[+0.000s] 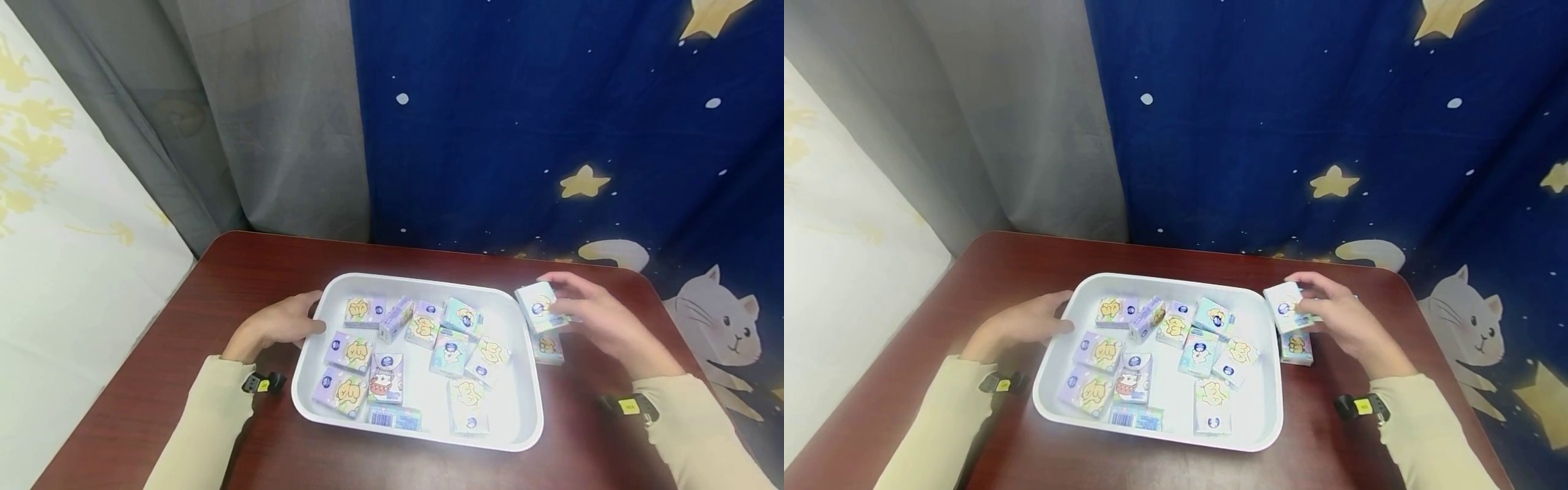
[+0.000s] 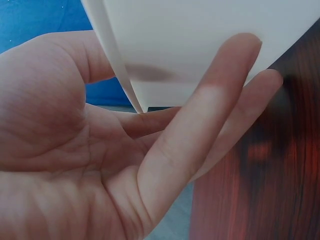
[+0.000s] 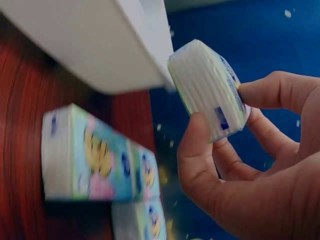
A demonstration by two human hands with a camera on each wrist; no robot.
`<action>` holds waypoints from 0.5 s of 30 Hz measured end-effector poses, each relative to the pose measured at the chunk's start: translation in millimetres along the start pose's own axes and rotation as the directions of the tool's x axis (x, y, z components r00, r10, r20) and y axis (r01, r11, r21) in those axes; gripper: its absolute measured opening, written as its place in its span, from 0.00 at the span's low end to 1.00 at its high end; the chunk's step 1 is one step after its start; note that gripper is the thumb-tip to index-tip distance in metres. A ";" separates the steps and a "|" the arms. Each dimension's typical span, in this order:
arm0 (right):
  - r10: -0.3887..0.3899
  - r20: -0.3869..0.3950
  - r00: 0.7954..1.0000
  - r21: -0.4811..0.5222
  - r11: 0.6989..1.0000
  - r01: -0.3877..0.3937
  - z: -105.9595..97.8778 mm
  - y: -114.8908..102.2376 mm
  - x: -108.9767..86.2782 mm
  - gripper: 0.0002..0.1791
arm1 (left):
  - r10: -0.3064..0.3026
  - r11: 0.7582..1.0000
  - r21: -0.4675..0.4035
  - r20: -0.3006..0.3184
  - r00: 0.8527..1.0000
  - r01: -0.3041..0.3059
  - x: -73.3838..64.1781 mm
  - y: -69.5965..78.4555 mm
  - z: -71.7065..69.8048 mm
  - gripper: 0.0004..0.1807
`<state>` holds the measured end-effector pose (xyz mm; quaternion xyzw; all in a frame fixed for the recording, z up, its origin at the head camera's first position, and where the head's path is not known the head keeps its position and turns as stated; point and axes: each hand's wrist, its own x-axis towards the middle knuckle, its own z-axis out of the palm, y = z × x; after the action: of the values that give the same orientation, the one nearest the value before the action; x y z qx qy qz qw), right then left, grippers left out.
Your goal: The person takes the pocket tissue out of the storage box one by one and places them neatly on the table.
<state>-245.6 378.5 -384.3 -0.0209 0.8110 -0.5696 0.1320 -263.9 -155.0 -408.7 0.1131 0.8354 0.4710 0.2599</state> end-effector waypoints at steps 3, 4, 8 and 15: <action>0.013 -0.022 1.000 0.048 0.999 -0.012 -12.4 10.7 0.3 0.24 | 0.008 1.000 0.000 0.003 1.000 -0.008 -1.2 0.0 0.3 0.31; 0.021 -0.029 0.999 0.045 0.999 -0.020 -16.2 14.0 0.0 0.24 | 0.009 1.000 -0.001 0.003 1.000 -0.009 -1.4 0.0 0.6 0.31; 0.064 -0.071 0.995 0.009 0.998 -0.063 -29.4 24.9 -3.0 0.26 | 0.012 1.000 -0.003 0.005 1.000 -0.012 -1.5 -0.2 0.8 0.31; 0.162 -0.173 0.972 0.172 0.976 -0.132 -50.9 43.5 -1.7 0.25 | 0.001 1.000 -0.001 0.000 1.000 -0.001 -2.3 0.3 0.3 0.31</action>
<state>-251.0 440.8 -408.4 0.1031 0.7710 -0.6206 0.0988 -261.9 -155.6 -407.9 0.1133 0.8350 0.4717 0.2596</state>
